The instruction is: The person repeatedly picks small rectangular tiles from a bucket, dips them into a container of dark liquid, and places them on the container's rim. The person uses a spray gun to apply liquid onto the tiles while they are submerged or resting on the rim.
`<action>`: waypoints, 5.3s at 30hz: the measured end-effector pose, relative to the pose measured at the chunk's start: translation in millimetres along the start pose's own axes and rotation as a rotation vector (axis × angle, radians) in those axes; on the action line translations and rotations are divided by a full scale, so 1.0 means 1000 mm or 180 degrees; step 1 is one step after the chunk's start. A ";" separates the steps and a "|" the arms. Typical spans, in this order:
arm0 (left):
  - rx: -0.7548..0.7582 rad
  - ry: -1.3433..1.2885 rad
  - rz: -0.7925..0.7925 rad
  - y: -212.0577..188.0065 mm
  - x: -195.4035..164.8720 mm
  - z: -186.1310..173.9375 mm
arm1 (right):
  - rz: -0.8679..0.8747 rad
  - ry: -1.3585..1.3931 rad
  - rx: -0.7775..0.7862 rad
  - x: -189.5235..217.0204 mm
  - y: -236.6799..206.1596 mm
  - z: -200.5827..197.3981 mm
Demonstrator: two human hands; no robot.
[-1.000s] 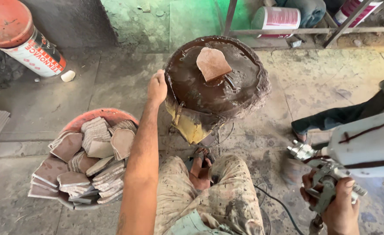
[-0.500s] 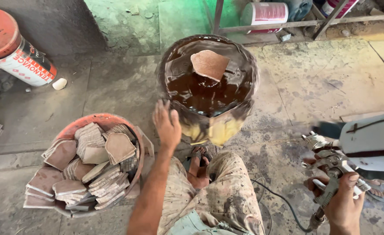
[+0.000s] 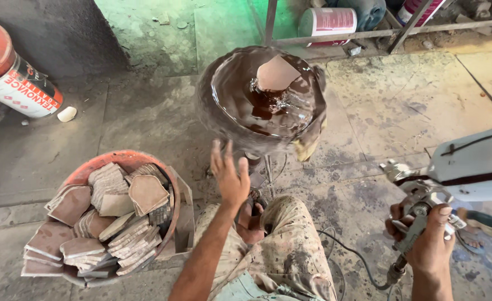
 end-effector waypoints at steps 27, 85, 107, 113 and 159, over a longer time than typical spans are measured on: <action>0.0843 0.0451 0.1509 0.052 -0.022 -0.008 | -0.0358 -0.0231 0.0264 0.037 0.025 0.078; 0.0705 0.2233 -0.1567 -0.013 0.208 -0.180 | -0.0019 -0.0511 -0.0650 -0.173 0.067 0.019; -0.0787 -0.0055 -0.1720 -0.021 0.142 -0.169 | 0.0593 -0.0345 -0.0829 -0.208 -0.024 0.027; -0.0238 0.0114 -0.2094 -0.075 0.137 -0.081 | 0.1479 -0.0985 0.0103 -0.239 -0.054 0.036; -0.1985 -0.3409 -0.1733 0.046 -0.013 -0.055 | -0.0084 -0.0854 0.0430 -0.058 0.120 0.106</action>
Point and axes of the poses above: each hand's wrist, its own y-axis towards the middle knuckle, its own z-axis out of the palm, x = y × z, the point moved 6 cm from there along y, towards the middle knuckle, and after that the axes turned 1 degree about -x, right-handed, at the moved point
